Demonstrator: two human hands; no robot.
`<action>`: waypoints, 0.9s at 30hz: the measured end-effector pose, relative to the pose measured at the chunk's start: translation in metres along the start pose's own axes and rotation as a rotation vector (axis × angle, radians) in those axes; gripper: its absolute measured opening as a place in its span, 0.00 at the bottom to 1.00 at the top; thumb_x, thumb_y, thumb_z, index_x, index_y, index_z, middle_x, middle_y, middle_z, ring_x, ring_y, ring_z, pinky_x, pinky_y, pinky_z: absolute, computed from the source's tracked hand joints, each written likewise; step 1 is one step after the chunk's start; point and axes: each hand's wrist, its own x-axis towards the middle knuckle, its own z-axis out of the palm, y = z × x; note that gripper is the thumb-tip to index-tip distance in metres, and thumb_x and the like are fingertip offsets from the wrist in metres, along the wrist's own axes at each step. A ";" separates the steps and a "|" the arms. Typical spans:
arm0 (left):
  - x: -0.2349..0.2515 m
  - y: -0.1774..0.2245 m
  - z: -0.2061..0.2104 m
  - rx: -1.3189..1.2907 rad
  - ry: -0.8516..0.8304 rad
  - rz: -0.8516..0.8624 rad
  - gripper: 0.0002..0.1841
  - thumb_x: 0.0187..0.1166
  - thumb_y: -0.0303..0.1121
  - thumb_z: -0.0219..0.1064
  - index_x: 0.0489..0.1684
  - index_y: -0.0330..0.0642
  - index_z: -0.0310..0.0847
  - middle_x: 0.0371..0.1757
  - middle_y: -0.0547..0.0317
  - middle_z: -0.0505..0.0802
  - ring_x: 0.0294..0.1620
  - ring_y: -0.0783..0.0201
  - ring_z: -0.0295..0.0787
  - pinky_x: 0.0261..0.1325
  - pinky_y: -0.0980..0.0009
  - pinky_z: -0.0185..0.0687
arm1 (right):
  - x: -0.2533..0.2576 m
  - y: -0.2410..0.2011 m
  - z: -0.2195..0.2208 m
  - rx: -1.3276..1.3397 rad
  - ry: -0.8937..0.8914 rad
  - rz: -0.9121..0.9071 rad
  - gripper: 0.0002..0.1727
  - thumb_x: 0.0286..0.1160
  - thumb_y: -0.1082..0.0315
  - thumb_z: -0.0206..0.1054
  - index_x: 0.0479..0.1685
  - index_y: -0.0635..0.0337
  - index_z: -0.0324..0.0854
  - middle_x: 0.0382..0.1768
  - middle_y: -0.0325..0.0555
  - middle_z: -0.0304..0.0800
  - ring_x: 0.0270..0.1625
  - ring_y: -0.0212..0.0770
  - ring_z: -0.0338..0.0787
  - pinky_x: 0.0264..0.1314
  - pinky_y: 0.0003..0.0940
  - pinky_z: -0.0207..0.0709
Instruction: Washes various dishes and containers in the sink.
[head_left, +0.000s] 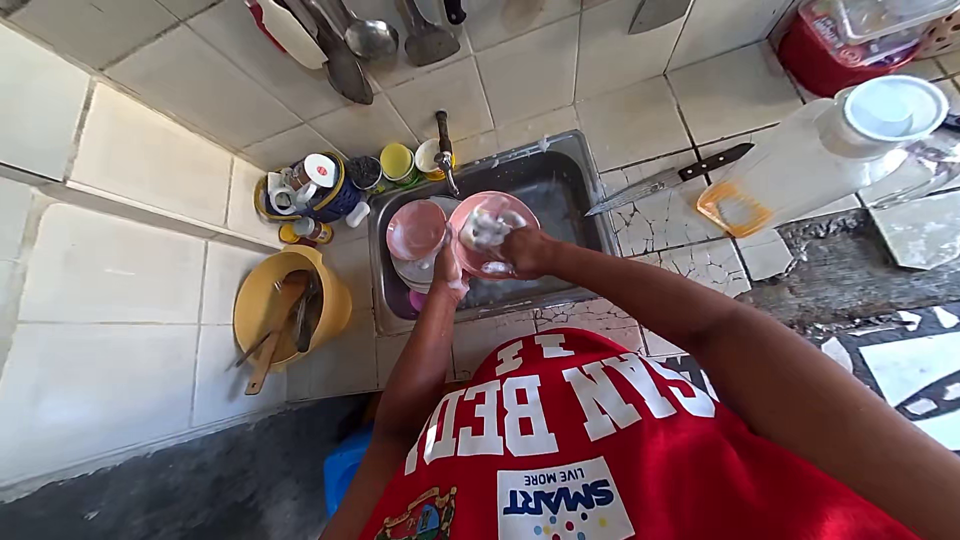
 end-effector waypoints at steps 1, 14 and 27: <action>0.001 0.000 -0.002 -0.011 0.006 0.020 0.33 0.92 0.62 0.37 0.78 0.49 0.72 0.64 0.51 0.90 0.60 0.55 0.90 0.57 0.51 0.89 | -0.003 -0.006 0.003 0.051 0.007 -0.062 0.36 0.88 0.37 0.46 0.76 0.54 0.80 0.77 0.55 0.82 0.83 0.58 0.77 0.89 0.64 0.58; 0.002 -0.002 -0.006 -0.036 0.041 0.027 0.35 0.90 0.64 0.36 0.78 0.50 0.72 0.64 0.50 0.90 0.59 0.53 0.90 0.55 0.50 0.89 | 0.003 -0.009 0.015 0.073 -0.023 -0.014 0.37 0.87 0.35 0.48 0.58 0.60 0.86 0.50 0.61 0.93 0.59 0.63 0.91 0.65 0.66 0.80; -0.012 -0.001 -0.006 -0.113 0.013 -0.026 0.33 0.91 0.62 0.39 0.76 0.49 0.73 0.60 0.48 0.91 0.54 0.53 0.91 0.51 0.53 0.90 | 0.029 -0.013 -0.007 0.093 -0.002 0.207 0.50 0.81 0.27 0.47 0.88 0.60 0.65 0.84 0.62 0.72 0.87 0.65 0.68 0.86 0.69 0.58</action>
